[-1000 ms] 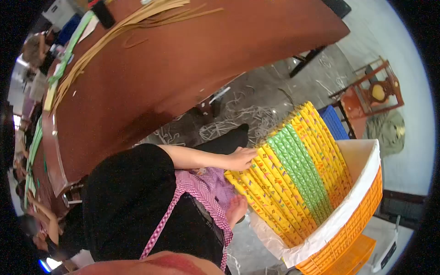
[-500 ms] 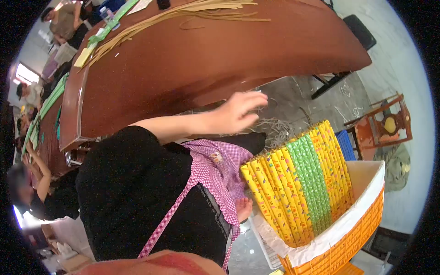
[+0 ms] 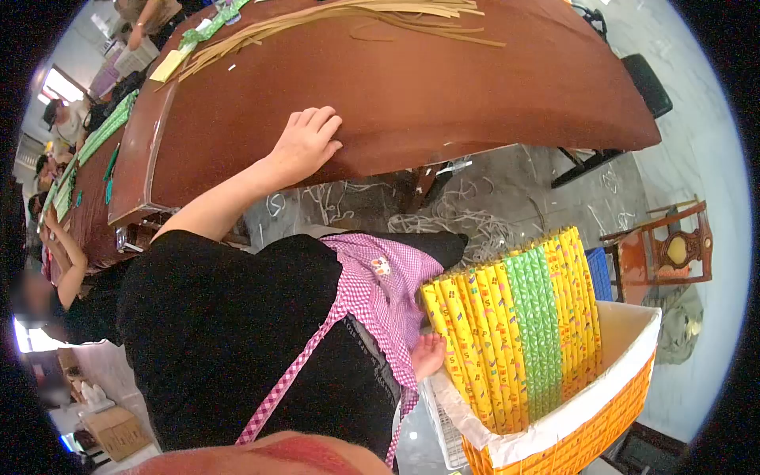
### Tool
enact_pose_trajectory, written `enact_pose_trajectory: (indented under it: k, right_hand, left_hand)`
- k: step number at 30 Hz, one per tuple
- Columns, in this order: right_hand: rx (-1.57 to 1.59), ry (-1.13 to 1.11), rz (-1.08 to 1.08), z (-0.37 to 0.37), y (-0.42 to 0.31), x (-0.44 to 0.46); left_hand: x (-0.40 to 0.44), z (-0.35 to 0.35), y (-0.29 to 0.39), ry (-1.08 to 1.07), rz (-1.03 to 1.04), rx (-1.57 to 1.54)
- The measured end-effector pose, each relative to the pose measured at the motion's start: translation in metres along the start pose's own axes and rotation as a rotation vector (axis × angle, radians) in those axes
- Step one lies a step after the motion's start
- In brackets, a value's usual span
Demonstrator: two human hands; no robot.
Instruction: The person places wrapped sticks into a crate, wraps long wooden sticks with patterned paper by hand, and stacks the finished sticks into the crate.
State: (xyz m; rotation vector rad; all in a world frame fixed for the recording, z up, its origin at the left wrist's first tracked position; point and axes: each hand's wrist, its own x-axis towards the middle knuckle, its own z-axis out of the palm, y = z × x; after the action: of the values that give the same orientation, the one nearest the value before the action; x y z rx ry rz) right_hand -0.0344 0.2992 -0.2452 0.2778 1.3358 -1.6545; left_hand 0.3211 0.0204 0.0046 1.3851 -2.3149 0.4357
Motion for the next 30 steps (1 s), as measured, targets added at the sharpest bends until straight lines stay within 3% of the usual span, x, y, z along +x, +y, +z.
enact_pose_trajectory:
  k: [7,9,11,13,19,20,30]
  right_hand:
    - [0.029,0.066,-0.078,0.009,0.009,-0.016]
    - [0.009,0.103,-0.043,-0.01,0.023,0.0]
    - [0.067,0.064,0.032,-0.028,0.038,0.015]
    - [0.031,-0.016,0.119,-0.047,0.045,0.036]
    - [0.642,-0.562,0.519,-0.025,0.032,0.043]
    - [-0.045,0.004,0.129,0.028,0.019,0.007]
    - [-0.164,-0.16,0.236,-0.016,0.034,0.041]
  left_hand:
    - [0.028,0.002,-0.023,-0.132,0.3,-0.037]
    - [0.03,0.007,-0.027,-0.137,0.27,-0.063]
    - [0.029,0.014,-0.033,-0.008,0.302,-0.256]
    - [0.028,0.012,-0.034,-0.037,0.279,-0.276]
    - [0.029,0.012,-0.035,-0.063,0.332,-0.324]
    - [0.029,0.013,-0.035,-0.064,0.32,-0.323]
    - [0.028,0.015,-0.039,-0.097,0.332,-0.35]
